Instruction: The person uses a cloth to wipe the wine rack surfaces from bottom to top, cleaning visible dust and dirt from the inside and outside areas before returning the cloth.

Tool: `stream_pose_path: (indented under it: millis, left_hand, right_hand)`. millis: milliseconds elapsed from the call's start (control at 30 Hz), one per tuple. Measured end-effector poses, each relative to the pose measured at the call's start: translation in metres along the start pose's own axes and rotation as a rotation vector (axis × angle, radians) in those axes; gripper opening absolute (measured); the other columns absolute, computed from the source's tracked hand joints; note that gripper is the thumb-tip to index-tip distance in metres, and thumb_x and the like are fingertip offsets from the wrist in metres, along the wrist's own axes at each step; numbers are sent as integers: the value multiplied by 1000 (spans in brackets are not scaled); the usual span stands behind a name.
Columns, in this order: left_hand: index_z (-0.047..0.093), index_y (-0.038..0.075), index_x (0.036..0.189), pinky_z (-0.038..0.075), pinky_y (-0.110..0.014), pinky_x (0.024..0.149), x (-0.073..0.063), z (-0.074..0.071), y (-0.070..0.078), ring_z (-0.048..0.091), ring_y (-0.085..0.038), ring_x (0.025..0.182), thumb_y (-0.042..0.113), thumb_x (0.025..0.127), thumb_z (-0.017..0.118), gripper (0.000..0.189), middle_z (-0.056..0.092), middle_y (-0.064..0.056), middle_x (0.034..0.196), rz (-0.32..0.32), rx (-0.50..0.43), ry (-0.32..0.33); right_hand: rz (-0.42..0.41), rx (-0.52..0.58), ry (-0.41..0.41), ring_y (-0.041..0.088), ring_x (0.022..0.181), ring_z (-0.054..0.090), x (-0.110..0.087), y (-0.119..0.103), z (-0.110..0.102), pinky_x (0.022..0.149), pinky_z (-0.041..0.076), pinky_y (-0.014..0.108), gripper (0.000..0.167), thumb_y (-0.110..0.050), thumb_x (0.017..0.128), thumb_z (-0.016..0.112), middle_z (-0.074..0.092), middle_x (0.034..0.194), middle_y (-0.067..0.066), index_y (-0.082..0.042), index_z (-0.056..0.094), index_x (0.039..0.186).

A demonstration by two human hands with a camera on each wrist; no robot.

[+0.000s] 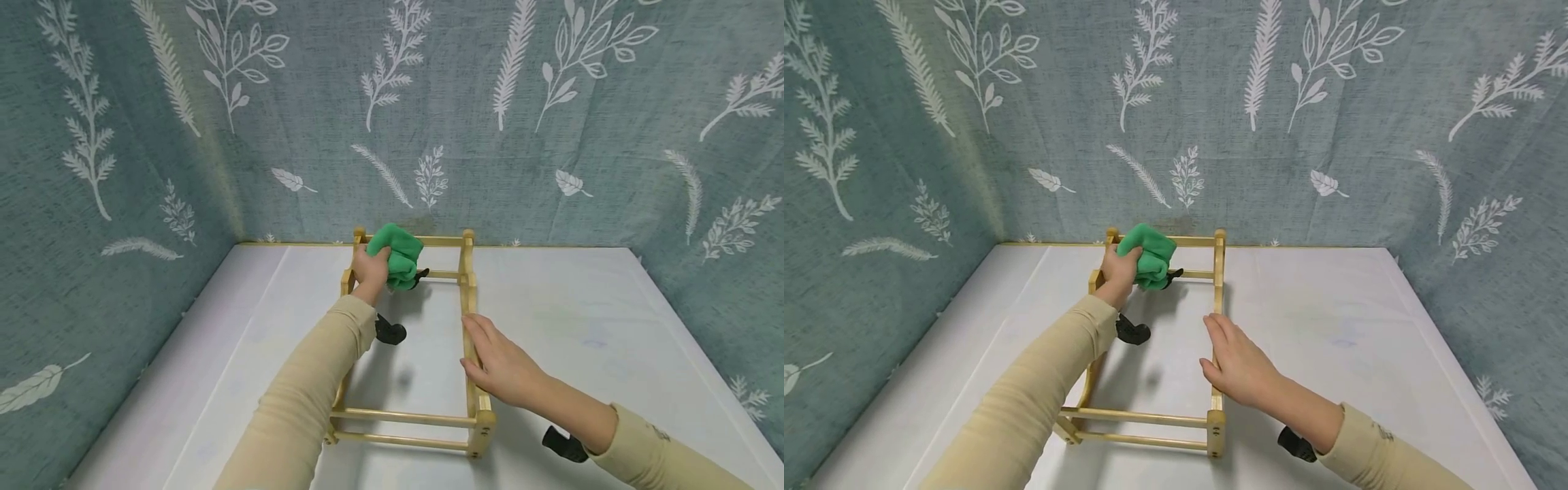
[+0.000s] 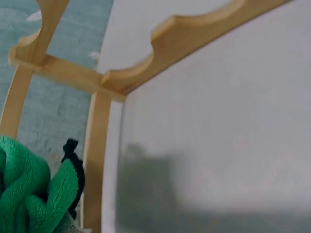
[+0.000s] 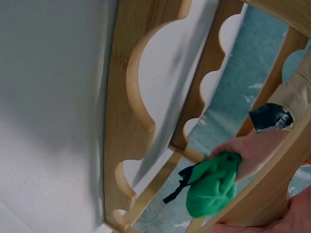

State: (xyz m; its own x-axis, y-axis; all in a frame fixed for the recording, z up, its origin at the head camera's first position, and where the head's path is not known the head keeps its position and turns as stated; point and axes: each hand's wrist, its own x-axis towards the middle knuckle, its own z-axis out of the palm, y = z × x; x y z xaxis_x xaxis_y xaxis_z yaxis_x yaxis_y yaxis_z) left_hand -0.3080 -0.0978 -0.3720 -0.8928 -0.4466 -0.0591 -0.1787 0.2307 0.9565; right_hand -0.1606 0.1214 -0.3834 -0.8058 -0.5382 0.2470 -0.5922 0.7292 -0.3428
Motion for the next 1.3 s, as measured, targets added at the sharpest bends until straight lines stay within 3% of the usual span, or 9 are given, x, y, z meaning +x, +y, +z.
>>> stream_pose_path:
  millis: [133, 300, 400, 500, 633, 867, 1033, 1167, 1300]
  left_hand:
    - [50, 7, 113, 44, -42, 83, -3, 6, -2, 53, -29, 99, 27, 92, 55, 30, 54, -14, 109, 48, 23, -21]
    - [54, 5, 111, 47, -41, 78, -13, 20, 6, 57, -29, 94, 29, 89, 60, 33, 59, -14, 104, 124, 60, -107]
    - [56, 5, 112, 48, -40, 76, -19, 31, 14, 58, -29, 93, 32, 87, 61, 37, 61, -14, 105, 139, 80, -172]
    - [56, 5, 112, 49, -39, 76, -22, 40, 18, 58, -28, 93, 33, 86, 62, 39, 61, -13, 105, 100, 47, -174]
    - [54, 5, 117, 46, -39, 81, -20, 41, 19, 55, -28, 98, 32, 88, 59, 40, 58, -13, 109, -12, -77, -80]
    - [30, 3, 136, 38, -41, 95, -14, 25, 11, 43, -30, 118, 29, 95, 48, 52, 41, -17, 130, -145, -339, 31]
    - [25, 4, 139, 36, -40, 98, -8, 15, 10, 39, -30, 123, 29, 96, 44, 53, 37, -17, 135, -191, -389, 100]
    - [19, 5, 143, 34, -39, 101, -6, 9, 12, 34, -29, 128, 32, 97, 43, 59, 32, -16, 141, -216, -372, 74]
    - [15, 8, 145, 36, -37, 99, -12, 3, 22, 35, -26, 126, 32, 96, 45, 62, 29, -14, 142, -227, -462, -21]
  right_hand:
    - [8, -1, -2, 33, 120, 44, -1, 0, 0, 93, 42, 45, 59, -20, 87, 55, 37, 133, 22, 8, 34, 134]
    - [2, 1, 1, 33, 120, 45, -1, 0, -1, 93, 42, 45, 58, -19, 87, 55, 37, 133, 22, 9, 34, 134]
    - [-7, 2, 5, 33, 120, 45, 0, -1, -1, 93, 42, 45, 58, -20, 87, 55, 37, 133, 22, 9, 34, 133]
    - [-15, 4, 10, 33, 120, 44, 1, -1, 0, 94, 41, 44, 58, -20, 87, 55, 37, 133, 22, 9, 35, 133]
    - [-19, 7, 10, 33, 120, 45, 2, -1, 0, 94, 41, 45, 58, -20, 87, 56, 37, 133, 22, 9, 34, 133]
    - [-16, -3, 12, 33, 120, 45, 1, 0, 0, 94, 41, 45, 59, -20, 87, 55, 38, 132, 22, 9, 34, 134]
    - [-10, -1, 8, 34, 120, 45, 1, 0, 0, 94, 41, 45, 58, -20, 87, 54, 38, 132, 22, 9, 34, 133]
    - [-5, 1, 4, 34, 120, 45, 0, 0, 0, 93, 42, 45, 57, -20, 88, 54, 38, 132, 22, 8, 34, 133]
    - [5, 3, 2, 34, 119, 45, 0, 0, 0, 93, 42, 45, 58, -19, 88, 55, 38, 133, 22, 8, 34, 134]
